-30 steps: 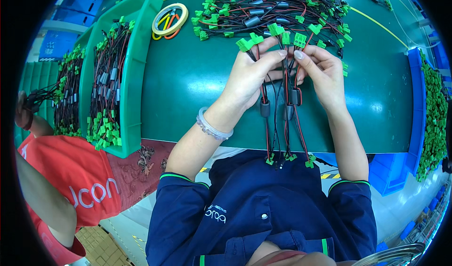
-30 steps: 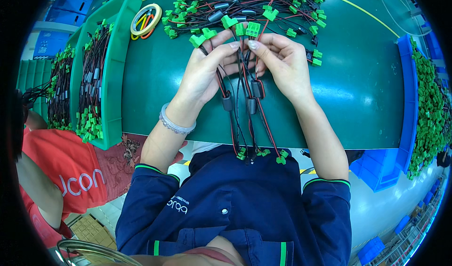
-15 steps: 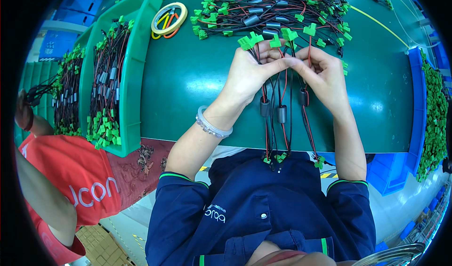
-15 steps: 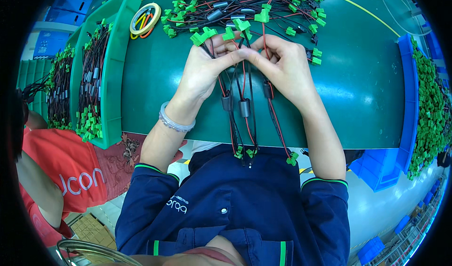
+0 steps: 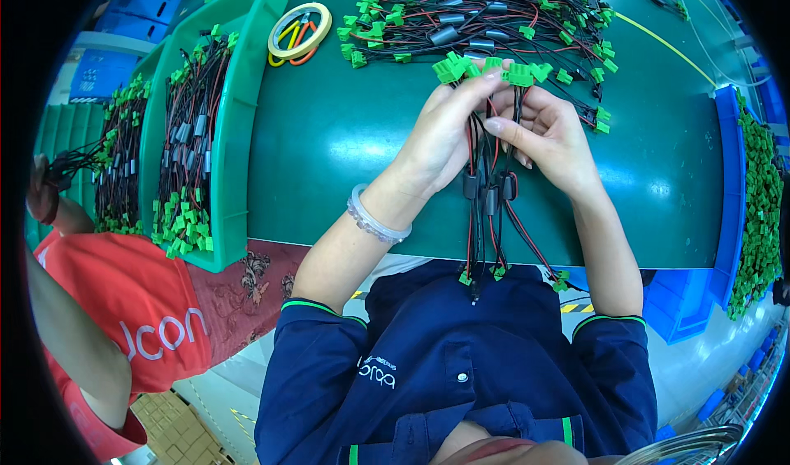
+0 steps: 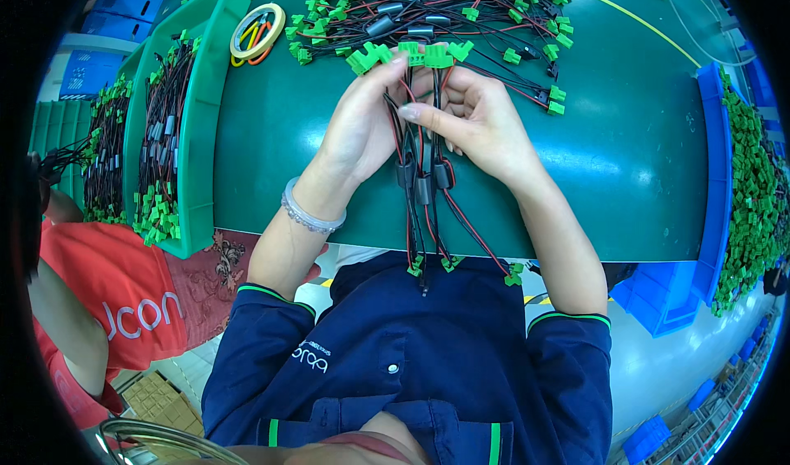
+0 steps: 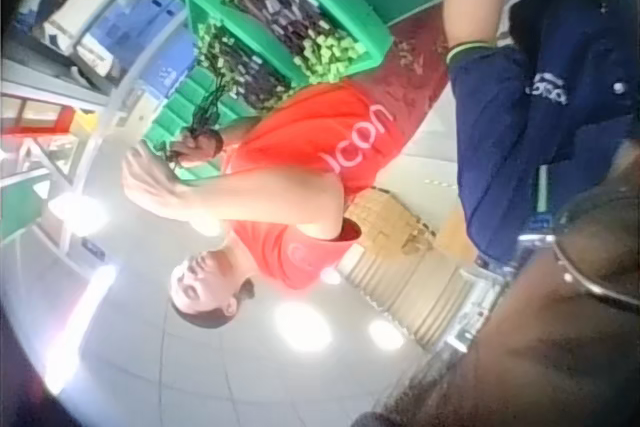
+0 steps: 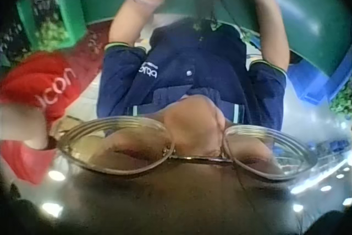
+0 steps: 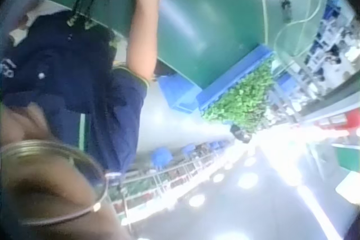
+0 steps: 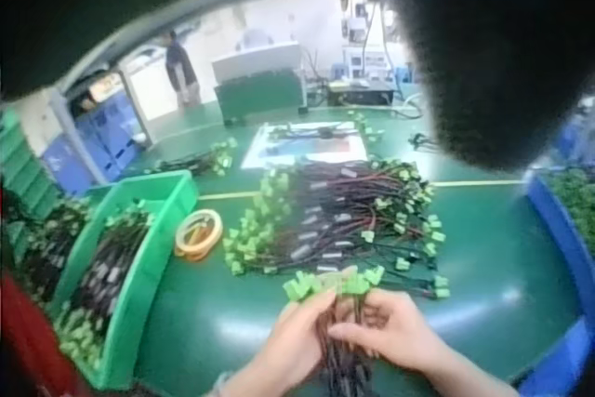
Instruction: The person groups and organizes electrical wire harnesses by hand, checking their connectors and bundled wires, then placing them into plastic bins.
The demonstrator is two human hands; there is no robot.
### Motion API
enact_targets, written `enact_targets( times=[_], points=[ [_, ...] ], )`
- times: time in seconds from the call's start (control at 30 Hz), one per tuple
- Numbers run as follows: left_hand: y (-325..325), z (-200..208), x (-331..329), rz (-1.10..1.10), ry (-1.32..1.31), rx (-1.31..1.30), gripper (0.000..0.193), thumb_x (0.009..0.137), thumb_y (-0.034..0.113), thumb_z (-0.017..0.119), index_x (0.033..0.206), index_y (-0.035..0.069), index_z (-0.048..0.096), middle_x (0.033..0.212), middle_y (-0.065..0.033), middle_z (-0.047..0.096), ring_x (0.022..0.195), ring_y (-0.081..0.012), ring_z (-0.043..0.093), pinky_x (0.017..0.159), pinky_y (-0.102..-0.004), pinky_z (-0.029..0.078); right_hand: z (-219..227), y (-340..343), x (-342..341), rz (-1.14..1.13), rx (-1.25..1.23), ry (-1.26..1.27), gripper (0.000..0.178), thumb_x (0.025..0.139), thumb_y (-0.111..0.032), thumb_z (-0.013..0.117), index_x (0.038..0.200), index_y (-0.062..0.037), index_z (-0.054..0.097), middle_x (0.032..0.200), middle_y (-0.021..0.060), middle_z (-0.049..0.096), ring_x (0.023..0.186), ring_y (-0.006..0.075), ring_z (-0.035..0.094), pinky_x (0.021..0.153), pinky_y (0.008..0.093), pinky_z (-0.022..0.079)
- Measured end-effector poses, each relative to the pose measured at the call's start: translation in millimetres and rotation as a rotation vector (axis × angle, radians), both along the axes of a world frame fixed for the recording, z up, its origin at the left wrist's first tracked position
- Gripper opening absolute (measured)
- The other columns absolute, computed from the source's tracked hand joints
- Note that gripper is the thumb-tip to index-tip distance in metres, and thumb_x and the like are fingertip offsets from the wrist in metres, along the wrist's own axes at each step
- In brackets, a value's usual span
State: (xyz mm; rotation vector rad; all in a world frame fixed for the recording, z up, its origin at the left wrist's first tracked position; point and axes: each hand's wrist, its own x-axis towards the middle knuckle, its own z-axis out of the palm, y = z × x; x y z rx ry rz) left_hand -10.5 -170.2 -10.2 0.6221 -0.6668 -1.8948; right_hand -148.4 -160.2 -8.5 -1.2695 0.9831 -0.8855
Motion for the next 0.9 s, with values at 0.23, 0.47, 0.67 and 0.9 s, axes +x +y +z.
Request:
enact_targets(
  times=[0.23,0.47,0.67,0.9],
  points=[
    [-0.3,4.7,-1.8,0.01,0.017,-0.115,0.041,0.089,0.033,0.039,0.112,0.001,0.046,0.1,-0.0035,0.051,0.096,-0.0104,0.046,0.084,-0.0294,0.039,-2.2,0.9,1.7,-0.274,-0.139,-0.168,0.017,0.081,-0.017,0.056,0.092,-0.0036,0.054,0.072,-0.0007,0.054,0.053,-0.0004,0.042,0.042,0.0145,0.03],
    [6.8,4.4,-3.1,-0.069,-0.309,-0.286,0.033,0.084,0.024,0.052,0.108,0.002,0.049,0.095,-0.0033,0.052,0.068,-0.0066,0.049,0.055,-0.0196,0.039,-2.7,6.7,4.3,-0.002,-0.17,0.018,0.018,0.086,-0.018,0.046,0.087,-0.0007,0.052,0.065,0.0024,0.054,0.053,0.0058,0.046,0.046,0.0191,0.035],
    [5.2,2.8,-8.3,-0.045,-0.295,-0.304,0.036,0.083,0.022,0.052,0.113,0.001,0.048,0.11,-0.0094,0.053,0.096,-0.0137,0.051,0.084,-0.0282,0.04,2.6,4.7,2.0,0.081,-0.33,0.245,0.021,0.086,-0.015,0.041,0.092,0.0034,0.049,0.074,0.0112,0.055,0.066,0.0205,0.053,0.06,0.0292,0.041],
    [7.4,4.9,-4.4,-0.137,-0.326,-0.373,0.033,0.08,0.014,0.055,0.11,0.0,0.05,0.102,-0.0114,0.057,0.088,-0.0148,0.055,0.082,-0.0289,0.042,-3.6,6.2,-3.1,0.215,-0.399,0.191,0.025,0.087,-0.018,0.04,0.093,0.0047,0.049,0.085,0.0142,0.054,0.078,0.0254,0.053,0.07,0.0318,0.041]
  ],
)
